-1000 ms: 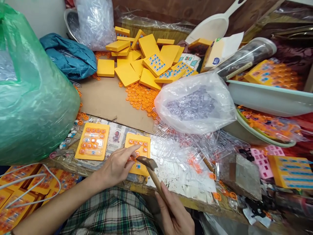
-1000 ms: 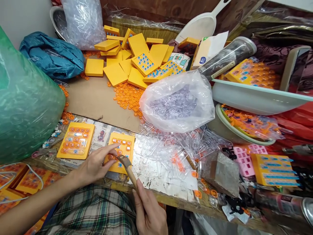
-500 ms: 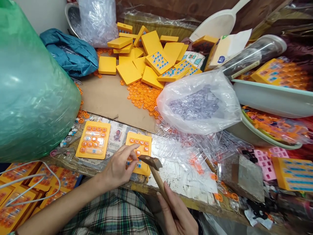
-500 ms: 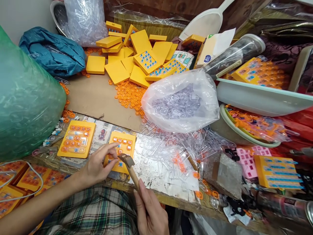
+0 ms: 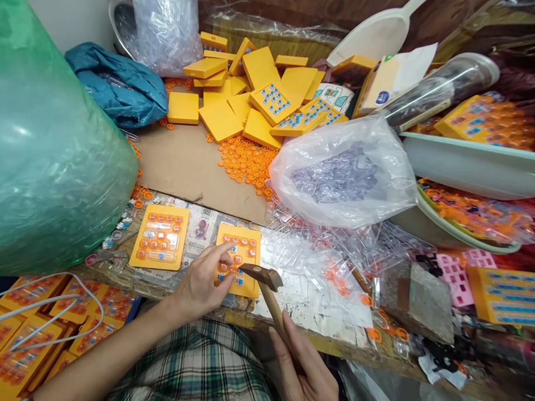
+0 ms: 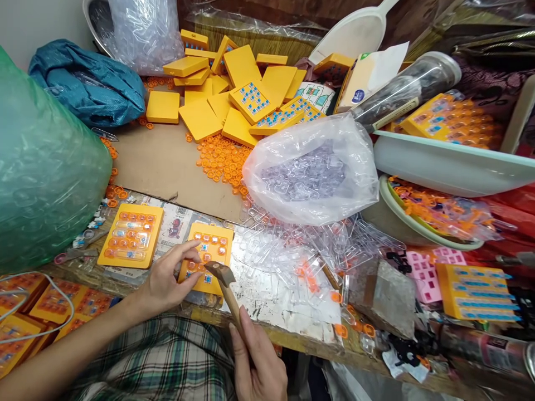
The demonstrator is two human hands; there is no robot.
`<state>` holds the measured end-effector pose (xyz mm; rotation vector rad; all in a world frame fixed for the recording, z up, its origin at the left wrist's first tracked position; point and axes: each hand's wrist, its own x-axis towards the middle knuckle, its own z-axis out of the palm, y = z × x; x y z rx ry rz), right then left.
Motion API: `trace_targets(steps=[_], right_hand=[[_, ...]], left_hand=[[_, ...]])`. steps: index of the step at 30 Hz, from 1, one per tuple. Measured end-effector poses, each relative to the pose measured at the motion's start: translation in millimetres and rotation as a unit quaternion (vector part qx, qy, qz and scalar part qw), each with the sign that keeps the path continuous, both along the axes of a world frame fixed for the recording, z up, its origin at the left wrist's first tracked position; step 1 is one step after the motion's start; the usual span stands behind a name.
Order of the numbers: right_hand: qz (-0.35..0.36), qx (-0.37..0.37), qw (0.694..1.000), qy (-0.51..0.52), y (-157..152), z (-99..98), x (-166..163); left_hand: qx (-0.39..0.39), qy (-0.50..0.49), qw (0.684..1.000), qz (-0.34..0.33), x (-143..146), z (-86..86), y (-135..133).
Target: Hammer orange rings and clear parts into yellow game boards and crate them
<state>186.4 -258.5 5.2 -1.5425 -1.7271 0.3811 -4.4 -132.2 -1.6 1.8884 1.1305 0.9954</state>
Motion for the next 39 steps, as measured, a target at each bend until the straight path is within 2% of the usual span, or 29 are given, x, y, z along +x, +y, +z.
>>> trace_targets(steps=[5,8,10,14,17,20,22,24,27,30,34,36,39], right_hand=[[0.033,-0.070,0.997,-0.019,5,15.5,0],[0.013,-0.018,0.999,-0.026,6,21.2,0],[0.003,-0.009,1.000,-0.029,6,22.3,0],[0.052,-0.081,0.995,-0.032,7,19.5,2],[0.046,-0.084,0.995,-0.011,8,14.4,3],[0.002,-0.058,0.998,0.038,7,6.7,2],[-0.059,-0.052,0.994,0.082,8,0.5,2],[-0.135,-0.084,0.979,0.130,11,-5.6,3],[-0.244,-0.153,0.936,0.202,16,-11.4,6],[-0.292,-0.188,0.897,0.274,21,-12.0,7],[-0.289,-0.211,0.875,0.325,21,-9.5,6],[-0.285,-0.213,0.872,0.337,20,-10.2,6],[-0.281,-0.209,0.866,0.357,16,-13.2,6]], left_hand=[[-0.027,0.012,0.999,-0.016,-4,0.8,3],[-0.025,0.016,0.999,-0.024,-4,2.5,4],[-0.016,0.017,0.999,-0.030,-4,2.9,3],[0.001,0.017,0.999,-0.034,-3,0.5,3],[0.011,0.018,0.999,-0.034,-2,-3.1,3],[0.014,0.024,0.999,-0.027,-1,-4.2,-1],[0.007,0.028,0.999,-0.020,-1,-0.6,-4],[0.005,0.042,0.999,-0.019,-2,7.3,-1],[0.065,0.072,0.995,-0.010,-1,22.2,27],[0.125,0.123,0.984,0.025,10,29.3,88],[0.067,0.244,0.967,0.003,34,20.8,172],[0.049,0.258,0.965,-0.011,43,15.1,194],[0.029,0.256,0.966,-0.030,50,10.9,198]])
